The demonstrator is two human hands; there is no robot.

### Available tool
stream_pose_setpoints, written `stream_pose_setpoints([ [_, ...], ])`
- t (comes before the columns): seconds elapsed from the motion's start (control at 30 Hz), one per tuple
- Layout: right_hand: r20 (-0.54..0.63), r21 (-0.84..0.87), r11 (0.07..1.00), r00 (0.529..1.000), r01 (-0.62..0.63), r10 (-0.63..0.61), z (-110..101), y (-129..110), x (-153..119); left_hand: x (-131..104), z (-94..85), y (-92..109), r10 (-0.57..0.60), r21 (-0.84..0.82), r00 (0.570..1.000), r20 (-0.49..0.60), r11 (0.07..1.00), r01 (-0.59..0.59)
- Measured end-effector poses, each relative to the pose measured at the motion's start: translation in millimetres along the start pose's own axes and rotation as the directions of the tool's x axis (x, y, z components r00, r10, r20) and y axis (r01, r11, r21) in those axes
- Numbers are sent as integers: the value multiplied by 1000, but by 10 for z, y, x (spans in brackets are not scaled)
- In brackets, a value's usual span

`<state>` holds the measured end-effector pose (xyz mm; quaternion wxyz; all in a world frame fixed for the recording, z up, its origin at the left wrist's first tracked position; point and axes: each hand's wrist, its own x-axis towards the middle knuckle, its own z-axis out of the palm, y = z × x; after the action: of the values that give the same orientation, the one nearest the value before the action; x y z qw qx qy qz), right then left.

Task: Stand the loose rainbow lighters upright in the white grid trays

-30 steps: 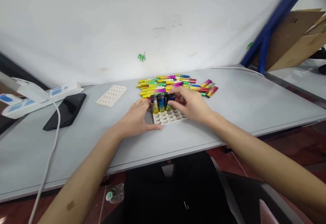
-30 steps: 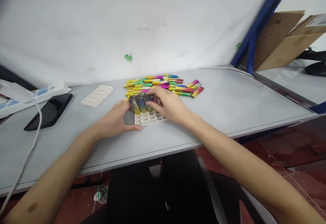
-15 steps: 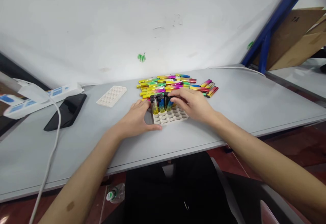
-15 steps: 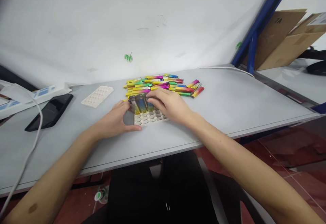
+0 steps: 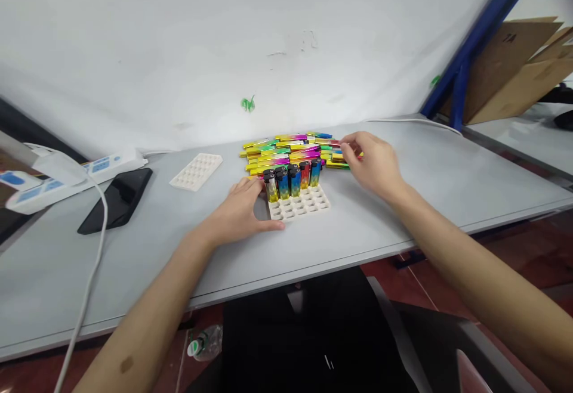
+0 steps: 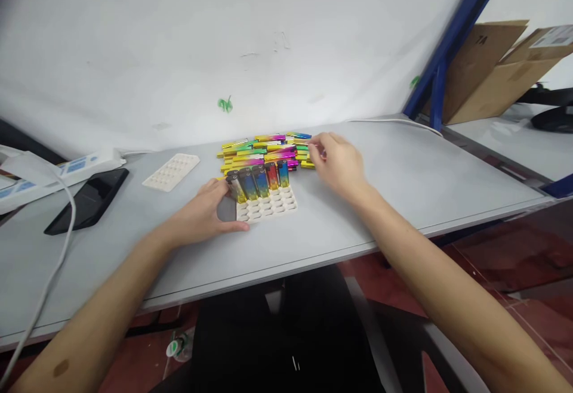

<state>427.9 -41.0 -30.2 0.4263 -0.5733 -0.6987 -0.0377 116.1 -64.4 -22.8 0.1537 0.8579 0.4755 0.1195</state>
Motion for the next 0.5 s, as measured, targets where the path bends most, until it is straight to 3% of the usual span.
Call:
stream_pose_setpoints([
  [0.13,123,-273,960,992,56,-23,-56,569,14,-1,2,-3,3,8,1000,3,1000,-3],
  [0.2,177,-270,960,984,74,-26,-80,743,1,0,4,-5,11,3,1000,-1,1000,-11],
  [0.3,176,-192,981,984,24,11,-116,792,0,2,7,-8,10,-6,1000,-8,1000,-10],
  [0.4,131,51,984,977,-173,166,-161,669,32,3,2,-3,7,-18,1000,-11,1000,-7],
  [0.43,134,199,949,966,-244,221,-175,611,50,2,-1,0,6,-21,1000,-12,1000,-6],
  [0.5,165,512,788,939,-342,300,-192,485,94,0,-8,11,4,-24,1000,-14,1000,-5],
])
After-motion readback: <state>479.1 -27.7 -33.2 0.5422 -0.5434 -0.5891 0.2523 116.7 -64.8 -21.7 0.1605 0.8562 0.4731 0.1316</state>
